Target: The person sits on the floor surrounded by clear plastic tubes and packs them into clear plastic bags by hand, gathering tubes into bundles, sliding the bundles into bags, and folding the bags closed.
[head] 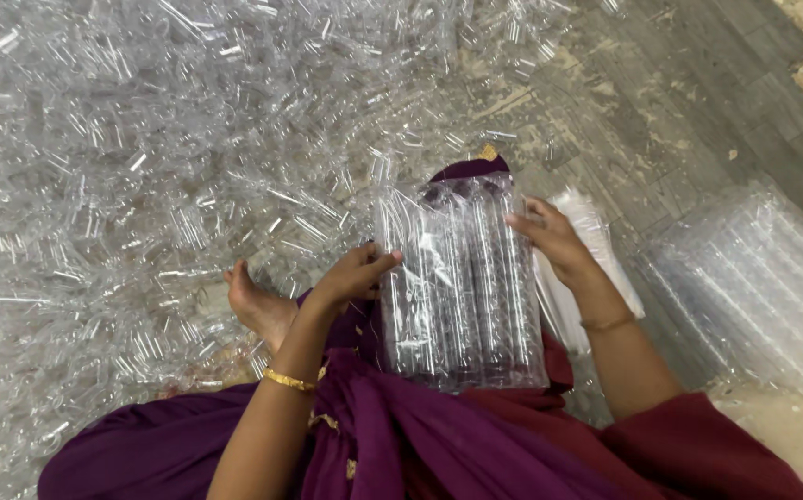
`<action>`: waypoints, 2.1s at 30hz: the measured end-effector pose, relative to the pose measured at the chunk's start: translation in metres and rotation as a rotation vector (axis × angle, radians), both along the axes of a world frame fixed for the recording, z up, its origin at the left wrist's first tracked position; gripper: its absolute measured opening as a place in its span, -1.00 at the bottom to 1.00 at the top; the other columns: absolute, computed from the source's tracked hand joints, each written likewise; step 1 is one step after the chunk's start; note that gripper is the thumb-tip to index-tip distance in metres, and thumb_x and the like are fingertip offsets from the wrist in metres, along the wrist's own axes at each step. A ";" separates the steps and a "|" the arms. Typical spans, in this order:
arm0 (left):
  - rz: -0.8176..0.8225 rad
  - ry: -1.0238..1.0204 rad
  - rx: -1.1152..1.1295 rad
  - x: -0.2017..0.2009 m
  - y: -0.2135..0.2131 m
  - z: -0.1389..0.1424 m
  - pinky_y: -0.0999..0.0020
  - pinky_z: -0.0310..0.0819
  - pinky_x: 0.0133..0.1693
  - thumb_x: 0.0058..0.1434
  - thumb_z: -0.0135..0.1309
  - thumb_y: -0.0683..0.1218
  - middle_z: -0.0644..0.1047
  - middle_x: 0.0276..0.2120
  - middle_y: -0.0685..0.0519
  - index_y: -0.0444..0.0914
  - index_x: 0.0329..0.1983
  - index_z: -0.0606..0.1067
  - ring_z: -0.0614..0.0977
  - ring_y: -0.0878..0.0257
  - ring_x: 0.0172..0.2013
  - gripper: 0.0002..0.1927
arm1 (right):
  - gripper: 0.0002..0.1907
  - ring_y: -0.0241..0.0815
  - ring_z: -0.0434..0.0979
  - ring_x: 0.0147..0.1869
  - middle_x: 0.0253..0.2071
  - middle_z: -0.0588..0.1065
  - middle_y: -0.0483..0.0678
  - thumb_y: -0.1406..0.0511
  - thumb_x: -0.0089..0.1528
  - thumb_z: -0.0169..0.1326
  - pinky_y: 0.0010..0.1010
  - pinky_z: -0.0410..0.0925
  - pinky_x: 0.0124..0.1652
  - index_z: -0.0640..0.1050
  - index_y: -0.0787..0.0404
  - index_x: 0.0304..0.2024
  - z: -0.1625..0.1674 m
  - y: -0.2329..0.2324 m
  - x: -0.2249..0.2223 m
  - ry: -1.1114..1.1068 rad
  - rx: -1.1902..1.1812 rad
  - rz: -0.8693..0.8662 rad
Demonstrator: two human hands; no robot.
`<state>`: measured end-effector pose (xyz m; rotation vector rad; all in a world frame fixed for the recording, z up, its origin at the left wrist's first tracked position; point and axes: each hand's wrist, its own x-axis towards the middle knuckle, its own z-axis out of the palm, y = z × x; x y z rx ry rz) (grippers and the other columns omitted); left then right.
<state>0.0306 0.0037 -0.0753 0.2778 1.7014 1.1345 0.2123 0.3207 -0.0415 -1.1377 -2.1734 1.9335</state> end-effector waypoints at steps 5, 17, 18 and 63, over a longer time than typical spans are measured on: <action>0.019 -0.038 0.002 -0.002 0.001 0.007 0.21 0.61 -0.16 0.13 0.14 0.30 0.58 -0.05 -0.05 -0.31 0.07 0.50 0.58 0.15 -0.07 -0.32 | -0.52 -0.35 0.43 -0.07 -0.11 0.44 -0.17 0.08 0.19 0.30 -0.46 0.36 -0.10 0.43 0.13 0.00 -0.011 0.012 0.016 0.135 -0.350 0.051; -0.256 0.841 -0.096 0.001 0.043 0.061 0.01 0.51 -0.12 0.36 0.09 0.27 0.60 -0.22 -0.29 -0.39 -0.20 0.53 0.64 -0.14 -0.21 -0.42 | -0.49 -0.04 0.48 -0.31 -0.40 0.45 0.07 -0.01 0.23 0.27 -0.22 0.37 -0.28 0.43 0.29 -0.24 0.032 -0.028 0.043 -0.199 0.776 0.114; -0.294 1.020 -0.028 0.005 0.065 0.082 -0.05 0.49 -0.08 0.42 0.09 0.25 0.58 -0.18 -0.32 -0.39 -0.22 0.53 0.61 -0.20 -0.16 -0.44 | -0.49 0.03 0.49 -0.33 -0.42 0.46 0.13 0.00 0.26 0.25 -0.15 0.35 -0.30 0.41 0.31 -0.24 0.037 -0.023 0.048 -0.228 0.949 0.088; -0.914 1.341 0.212 0.050 0.163 0.016 -0.26 -0.31 0.38 0.24 0.03 0.18 0.17 0.46 0.05 -0.04 0.32 0.38 0.03 0.16 0.48 -0.42 | -0.49 0.23 0.41 0.28 0.19 0.37 0.17 0.43 0.21 0.16 -0.01 0.27 0.27 0.34 0.28 0.19 -0.072 0.047 0.217 -0.197 1.457 -1.020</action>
